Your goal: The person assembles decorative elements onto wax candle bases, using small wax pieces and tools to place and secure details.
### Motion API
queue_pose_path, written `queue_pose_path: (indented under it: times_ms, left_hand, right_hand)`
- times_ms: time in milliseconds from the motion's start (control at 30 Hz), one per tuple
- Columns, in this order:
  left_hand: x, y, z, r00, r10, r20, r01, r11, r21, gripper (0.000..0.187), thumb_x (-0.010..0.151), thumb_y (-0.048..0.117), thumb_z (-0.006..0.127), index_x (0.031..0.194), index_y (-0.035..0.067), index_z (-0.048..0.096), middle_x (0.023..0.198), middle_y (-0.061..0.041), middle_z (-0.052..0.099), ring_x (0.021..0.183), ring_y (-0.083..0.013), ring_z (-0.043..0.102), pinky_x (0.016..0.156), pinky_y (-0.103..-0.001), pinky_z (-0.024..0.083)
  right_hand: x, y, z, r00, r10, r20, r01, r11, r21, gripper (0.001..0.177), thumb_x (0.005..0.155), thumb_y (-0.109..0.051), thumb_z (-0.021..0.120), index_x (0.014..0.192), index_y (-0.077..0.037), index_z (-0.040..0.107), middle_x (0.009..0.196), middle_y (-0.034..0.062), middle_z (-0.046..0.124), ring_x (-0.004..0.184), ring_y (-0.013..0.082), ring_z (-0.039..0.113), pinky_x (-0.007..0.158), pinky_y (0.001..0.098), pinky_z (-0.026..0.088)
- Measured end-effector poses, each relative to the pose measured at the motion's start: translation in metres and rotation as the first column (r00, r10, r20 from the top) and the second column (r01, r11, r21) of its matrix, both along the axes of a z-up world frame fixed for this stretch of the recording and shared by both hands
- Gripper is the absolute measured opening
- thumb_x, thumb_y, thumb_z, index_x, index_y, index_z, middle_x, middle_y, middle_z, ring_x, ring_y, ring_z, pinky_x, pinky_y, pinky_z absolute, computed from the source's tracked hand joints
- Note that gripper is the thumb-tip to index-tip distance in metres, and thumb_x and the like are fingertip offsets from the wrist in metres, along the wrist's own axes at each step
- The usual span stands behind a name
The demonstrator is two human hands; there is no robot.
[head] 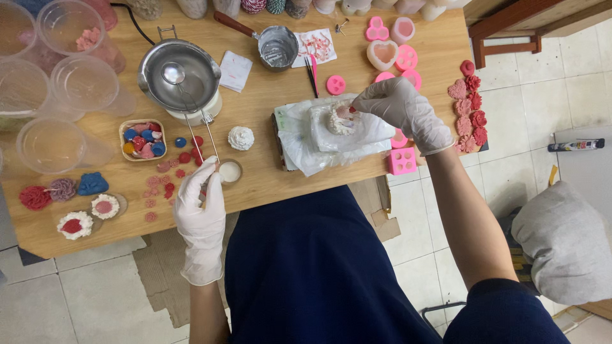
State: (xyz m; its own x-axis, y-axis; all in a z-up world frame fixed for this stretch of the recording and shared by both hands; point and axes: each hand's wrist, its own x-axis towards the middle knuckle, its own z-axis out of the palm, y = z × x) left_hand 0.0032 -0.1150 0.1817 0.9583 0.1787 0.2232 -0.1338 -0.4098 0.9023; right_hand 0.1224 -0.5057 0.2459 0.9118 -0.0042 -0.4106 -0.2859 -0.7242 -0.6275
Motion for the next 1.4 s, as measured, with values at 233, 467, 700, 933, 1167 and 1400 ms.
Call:
queue_pose_path:
  times_ms: [233, 467, 700, 933, 1167, 1400]
  left_hand:
    - [0.000, -0.001, 0.000, 1.000, 0.001, -0.017, -0.002, 1.000, -0.006, 0.020, 0.100, 0.002, 0.071, 0.120, 0.004, 0.072, 0.120, -0.010, 0.075, 0.103, -0.0187, 0.073, 0.080, -0.028, 0.054]
    - [0.001, -0.002, -0.002, 1.000, -0.012, 0.001, 0.012, 1.000, 0.003, 0.019, 0.099, 0.002, 0.071, 0.118, 0.003, 0.071, 0.120, -0.011, 0.075, 0.106, -0.0201, 0.073, 0.084, -0.029, 0.056]
    - [0.000, -0.003, -0.001, 1.000, -0.013, -0.013, 0.013, 0.998, -0.057, 0.017, 0.100, 0.001, 0.070, 0.117, 0.002, 0.071, 0.118, -0.011, 0.075, 0.105, -0.0200, 0.074, 0.086, -0.029, 0.057]
    - [0.000, -0.003, 0.000, 1.000, 0.001, 0.006, -0.001, 1.000, -0.027, 0.018, 0.099, 0.000, 0.070, 0.117, 0.002, 0.071, 0.118, -0.012, 0.075, 0.105, -0.0189, 0.073, 0.086, -0.028, 0.056]
    - [0.005, 0.011, -0.005, 0.997, 0.055, -0.056, -0.064, 0.982, -0.179, 0.019, 0.100, -0.001, 0.065, 0.119, 0.001, 0.070, 0.124, -0.013, 0.073, 0.099, -0.0133, 0.072, 0.081, -0.025, 0.057]
    - [0.002, 0.048, -0.030, 0.957, 0.290, 0.023, -0.259, 0.885, -0.387, 0.022, 0.106, -0.001, 0.060, 0.127, -0.002, 0.065, 0.134, -0.010, 0.068, 0.096, -0.0093, 0.066, 0.088, -0.024, 0.055]
  right_hand:
    - [-0.003, 0.001, -0.001, 0.999, 0.003, 0.042, -0.005, 0.999, 0.053, 0.022, 0.087, -0.019, 0.079, 0.103, -0.004, 0.080, 0.098, 0.0062, 0.080, 0.091, 0.0102, 0.074, 0.086, 0.0270, 0.058]
    - [-0.003, 0.002, -0.005, 0.999, -0.029, 0.024, 0.029, 1.000, -0.004, 0.022, 0.085, -0.018, 0.081, 0.101, -0.003, 0.080, 0.094, 0.0063, 0.079, 0.086, 0.0112, 0.072, 0.081, 0.0288, 0.057]
    - [-0.005, 0.001, -0.008, 0.998, -0.032, 0.052, 0.027, 0.996, 0.087, 0.022, 0.085, -0.016, 0.082, 0.101, -0.002, 0.079, 0.095, 0.0062, 0.079, 0.088, 0.0107, 0.073, 0.083, 0.0271, 0.058]
    - [-0.006, 0.004, -0.005, 0.995, -0.069, 0.069, 0.057, 0.987, 0.153, 0.024, 0.082, -0.016, 0.083, 0.100, 0.000, 0.078, 0.096, 0.0051, 0.079, 0.089, 0.0088, 0.074, 0.084, 0.0245, 0.059]
    - [-0.009, -0.021, 0.045, 0.916, -0.356, 0.183, 0.313, 0.923, 0.226, 0.027, 0.089, -0.019, 0.084, 0.105, 0.000, 0.075, 0.095, 0.0012, 0.075, 0.083, 0.0055, 0.065, 0.073, 0.0224, 0.052]
    - [-0.047, -0.001, 0.094, 0.875, -0.388, 0.290, 0.279, 0.893, 0.353, 0.019, 0.100, -0.012, 0.074, 0.114, 0.001, 0.074, 0.102, 0.0016, 0.072, 0.091, 0.0060, 0.062, 0.085, 0.0213, 0.049]
